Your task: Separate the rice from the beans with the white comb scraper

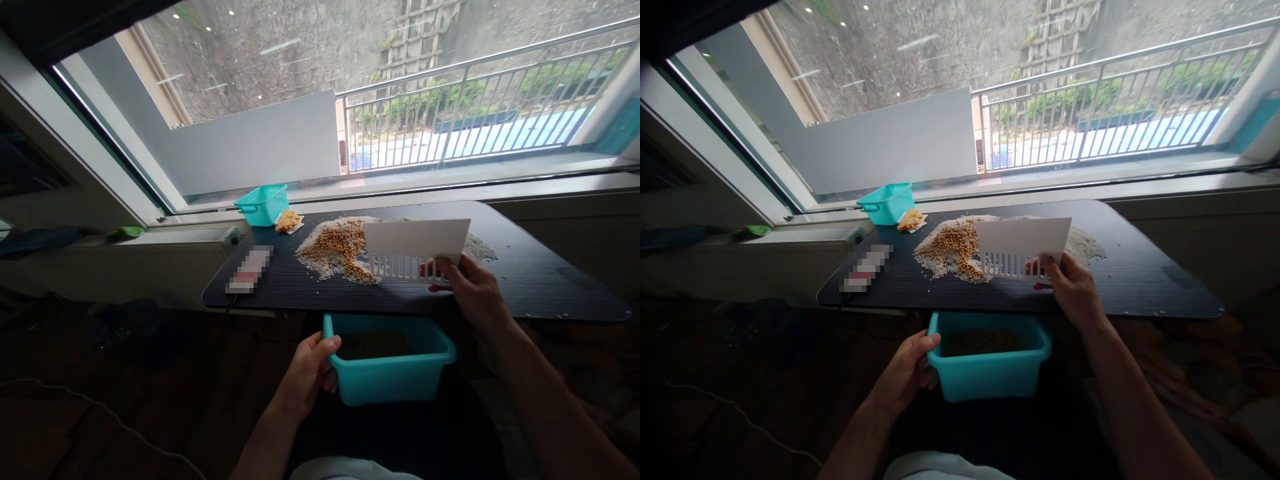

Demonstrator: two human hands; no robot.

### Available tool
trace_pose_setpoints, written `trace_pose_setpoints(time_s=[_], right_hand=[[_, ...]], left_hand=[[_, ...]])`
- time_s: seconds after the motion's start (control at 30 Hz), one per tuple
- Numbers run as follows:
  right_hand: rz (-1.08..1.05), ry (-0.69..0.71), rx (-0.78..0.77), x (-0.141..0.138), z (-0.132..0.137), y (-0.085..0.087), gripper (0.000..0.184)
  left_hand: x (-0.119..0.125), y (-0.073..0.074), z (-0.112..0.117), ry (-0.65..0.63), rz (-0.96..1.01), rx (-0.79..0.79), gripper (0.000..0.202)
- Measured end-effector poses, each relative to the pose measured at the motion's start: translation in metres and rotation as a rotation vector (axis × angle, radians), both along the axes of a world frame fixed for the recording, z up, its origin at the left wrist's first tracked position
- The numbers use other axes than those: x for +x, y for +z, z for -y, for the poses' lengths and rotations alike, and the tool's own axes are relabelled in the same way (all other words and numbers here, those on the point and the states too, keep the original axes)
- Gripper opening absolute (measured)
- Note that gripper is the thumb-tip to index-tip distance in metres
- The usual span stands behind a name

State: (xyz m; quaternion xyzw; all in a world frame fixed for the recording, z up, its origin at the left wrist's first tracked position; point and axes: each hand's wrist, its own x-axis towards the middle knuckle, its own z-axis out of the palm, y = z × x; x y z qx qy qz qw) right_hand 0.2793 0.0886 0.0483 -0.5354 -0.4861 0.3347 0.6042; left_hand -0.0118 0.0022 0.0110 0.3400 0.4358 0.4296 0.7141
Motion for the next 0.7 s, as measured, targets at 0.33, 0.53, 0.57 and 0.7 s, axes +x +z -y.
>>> trace_pose_setpoints(time_s=[0.33, 0.53, 0.57, 0.7], right_hand=[[-0.006, -0.011, 0.000, -0.0008, 0.0000, -0.0008, 0.041], [-0.011, 0.044, -0.024, -0.0024, 0.0007, 0.0025, 0.042], [-0.021, 0.052, -0.025, -0.0022, 0.0010, 0.0026, 0.042], [-0.073, 0.039, -0.022, -0.0001, 0.0026, 0.0011, 0.035]], left_hand=[[0.0011, -0.0036, 0.0014, -0.001, -0.017, 0.017, 0.049], [0.0010, -0.0036, 0.0012, -0.013, -0.024, 0.011, 0.049], [0.0012, -0.0032, 0.0012, -0.011, -0.026, 0.012, 0.049], [0.0032, 0.0006, 0.0023, 0.011, -0.038, 0.012, 0.050]])
